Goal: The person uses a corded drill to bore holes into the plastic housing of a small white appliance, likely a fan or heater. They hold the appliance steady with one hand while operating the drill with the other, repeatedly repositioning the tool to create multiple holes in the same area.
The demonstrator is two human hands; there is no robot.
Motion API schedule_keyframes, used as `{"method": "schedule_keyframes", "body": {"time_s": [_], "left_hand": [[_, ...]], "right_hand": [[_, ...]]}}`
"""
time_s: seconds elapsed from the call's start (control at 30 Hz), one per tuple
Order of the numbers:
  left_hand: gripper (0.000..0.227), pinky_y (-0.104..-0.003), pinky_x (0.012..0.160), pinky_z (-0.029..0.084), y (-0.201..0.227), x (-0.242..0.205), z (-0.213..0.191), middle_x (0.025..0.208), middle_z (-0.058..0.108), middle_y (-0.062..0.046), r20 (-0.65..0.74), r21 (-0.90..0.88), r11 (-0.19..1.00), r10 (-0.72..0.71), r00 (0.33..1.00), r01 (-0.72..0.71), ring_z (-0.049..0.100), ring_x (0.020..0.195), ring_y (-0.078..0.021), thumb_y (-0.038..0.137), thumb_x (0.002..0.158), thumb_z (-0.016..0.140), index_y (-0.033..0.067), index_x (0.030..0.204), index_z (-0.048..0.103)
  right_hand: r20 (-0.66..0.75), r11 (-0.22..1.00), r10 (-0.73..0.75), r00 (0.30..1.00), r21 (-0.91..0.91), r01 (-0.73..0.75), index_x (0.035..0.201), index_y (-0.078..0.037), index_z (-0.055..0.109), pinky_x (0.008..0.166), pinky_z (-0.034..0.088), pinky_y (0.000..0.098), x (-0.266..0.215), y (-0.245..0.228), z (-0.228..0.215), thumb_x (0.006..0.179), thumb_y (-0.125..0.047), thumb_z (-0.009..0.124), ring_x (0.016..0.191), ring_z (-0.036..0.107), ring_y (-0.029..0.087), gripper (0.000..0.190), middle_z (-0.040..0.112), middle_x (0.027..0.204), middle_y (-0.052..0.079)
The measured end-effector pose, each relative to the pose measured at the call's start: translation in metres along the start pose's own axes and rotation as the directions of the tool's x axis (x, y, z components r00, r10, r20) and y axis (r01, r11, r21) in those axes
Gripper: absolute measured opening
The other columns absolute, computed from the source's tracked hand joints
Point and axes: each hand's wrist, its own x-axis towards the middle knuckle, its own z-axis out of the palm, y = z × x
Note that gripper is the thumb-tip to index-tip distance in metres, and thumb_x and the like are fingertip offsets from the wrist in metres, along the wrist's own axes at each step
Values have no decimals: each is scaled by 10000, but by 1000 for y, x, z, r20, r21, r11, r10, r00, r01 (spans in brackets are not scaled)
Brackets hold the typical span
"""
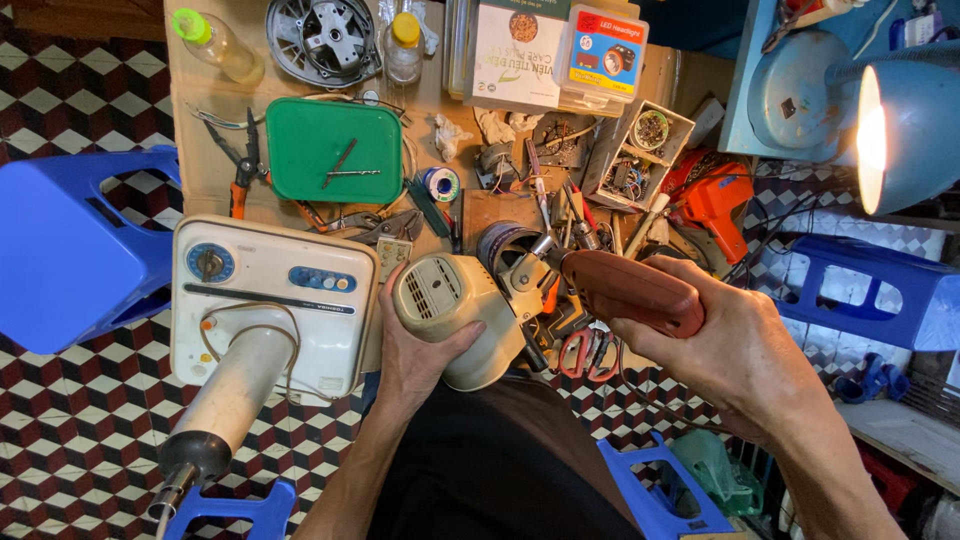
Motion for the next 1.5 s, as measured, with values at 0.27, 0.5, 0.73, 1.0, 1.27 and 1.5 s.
{"method": "schedule_keyframes", "body": {"time_s": [0.27,0.5,0.73,1.0,1.27,1.5], "left_hand": [[1120,-404,1046,558,1,-1,1,1370,508,-184,-12,1,998,67,998,-67,594,1256,-254,286,662,910,36,1509,221],[1109,-406,1038,565,-1,-1,1,1375,514,-198,-12,14,996,90,996,-90,605,1253,-271,272,681,904,38,1516,214],[1121,-407,976,556,-2,0,1,1361,500,-200,18,-14,997,76,997,-76,623,1241,-271,287,681,894,58,1513,177],[1114,-406,988,551,-1,-1,1,1362,504,-188,-2,-45,996,73,997,-73,615,1240,-261,251,664,907,58,1508,206],[1109,-399,1034,571,-4,0,2,1368,524,-186,-31,11,992,126,992,-126,610,1248,-263,237,666,921,47,1510,228],[1113,-404,1028,574,-4,0,2,1368,525,-193,-36,33,989,142,989,-141,613,1245,-271,233,665,927,52,1513,230]], "right_hand": [[-45,999,-41,998,-10,40,1319,-187,653,805,655,424,-3,-7,-3,735,-413,822,862,805,236,648,810,991,112],[7,1000,3,1000,-28,-3,1364,-196,675,827,646,439,-4,-7,-4,778,-409,817,890,823,246,640,826,1026,115],[-51,998,-58,997,-36,56,1364,-154,616,804,656,463,-3,-4,-2,710,-402,837,893,807,271,734,793,1020,164],[17,996,13,1000,-88,-11,1370,-212,651,820,656,462,-1,-10,-7,736,-430,830,883,814,273,694,812,980,169],[-24,992,-61,998,-115,58,1402,-191,613,810,644,443,0,-13,-7,713,-429,860,875,800,264,770,801,992,172],[-49,995,-57,997,-85,53,1387,-133,605,798,647,457,1,-11,-7,685,-420,866,873,802,276,802,795,1004,181]]}}
